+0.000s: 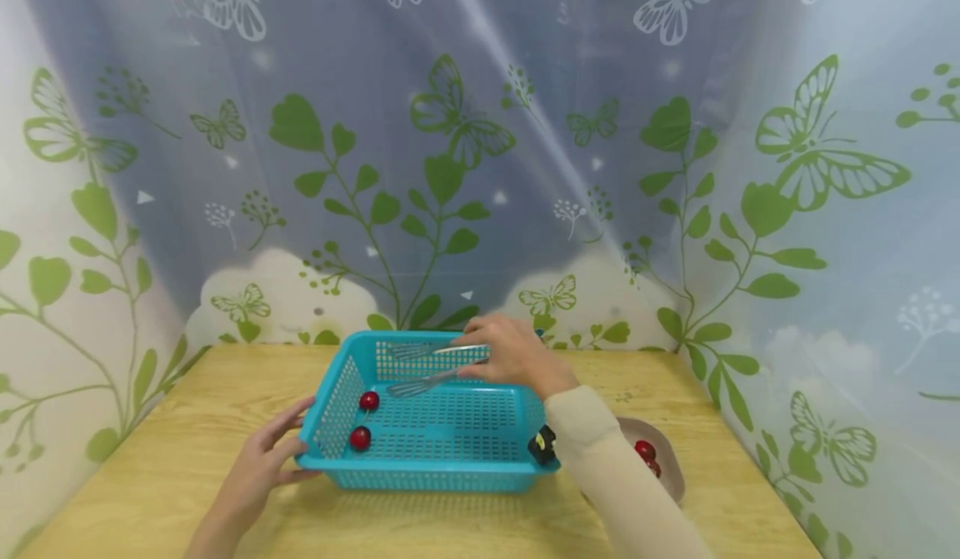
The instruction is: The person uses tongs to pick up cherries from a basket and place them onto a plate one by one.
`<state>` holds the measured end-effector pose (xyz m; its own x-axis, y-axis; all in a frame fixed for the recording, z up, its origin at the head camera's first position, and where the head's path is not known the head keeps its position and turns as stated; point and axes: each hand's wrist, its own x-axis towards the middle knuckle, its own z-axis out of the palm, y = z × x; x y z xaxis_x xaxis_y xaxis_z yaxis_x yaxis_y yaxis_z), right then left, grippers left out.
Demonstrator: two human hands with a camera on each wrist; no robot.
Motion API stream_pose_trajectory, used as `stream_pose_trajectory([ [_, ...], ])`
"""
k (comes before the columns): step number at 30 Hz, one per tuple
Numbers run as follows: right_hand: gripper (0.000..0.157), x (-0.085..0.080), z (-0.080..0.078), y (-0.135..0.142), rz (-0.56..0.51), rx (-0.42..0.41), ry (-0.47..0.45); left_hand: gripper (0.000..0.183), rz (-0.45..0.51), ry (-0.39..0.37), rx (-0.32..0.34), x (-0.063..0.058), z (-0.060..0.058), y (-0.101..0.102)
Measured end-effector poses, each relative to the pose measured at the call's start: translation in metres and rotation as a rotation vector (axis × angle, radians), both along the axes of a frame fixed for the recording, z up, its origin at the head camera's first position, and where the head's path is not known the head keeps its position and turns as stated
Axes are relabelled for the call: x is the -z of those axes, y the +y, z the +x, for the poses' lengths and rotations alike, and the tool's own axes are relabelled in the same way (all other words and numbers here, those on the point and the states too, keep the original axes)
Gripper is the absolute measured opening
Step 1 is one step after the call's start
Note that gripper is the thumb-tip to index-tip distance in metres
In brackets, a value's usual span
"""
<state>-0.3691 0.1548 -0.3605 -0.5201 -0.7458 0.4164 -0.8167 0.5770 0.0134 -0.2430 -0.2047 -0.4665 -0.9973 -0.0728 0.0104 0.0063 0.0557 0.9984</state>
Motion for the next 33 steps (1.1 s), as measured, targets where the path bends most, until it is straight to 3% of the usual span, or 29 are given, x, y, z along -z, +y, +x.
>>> stream_pose_trajectory([
  [7, 0.041, 0.006, -0.002, -0.013, 0.018, -0.049, -0.055, 0.065, 0.000, -0.003, 0.000, 0.000, 0.000, 0.000],
  [25, 0.039, 0.011, -0.007, -0.045, 0.119, -0.017, -0.250, 0.066, -0.010, -0.018, -0.009, -0.001, 0.001, 0.001],
  [33, 0.040, 0.013, -0.011, -0.056, 0.161, -0.007, -0.290, 0.065, -0.008, -0.017, -0.009, -0.001, 0.000, 0.001],
])
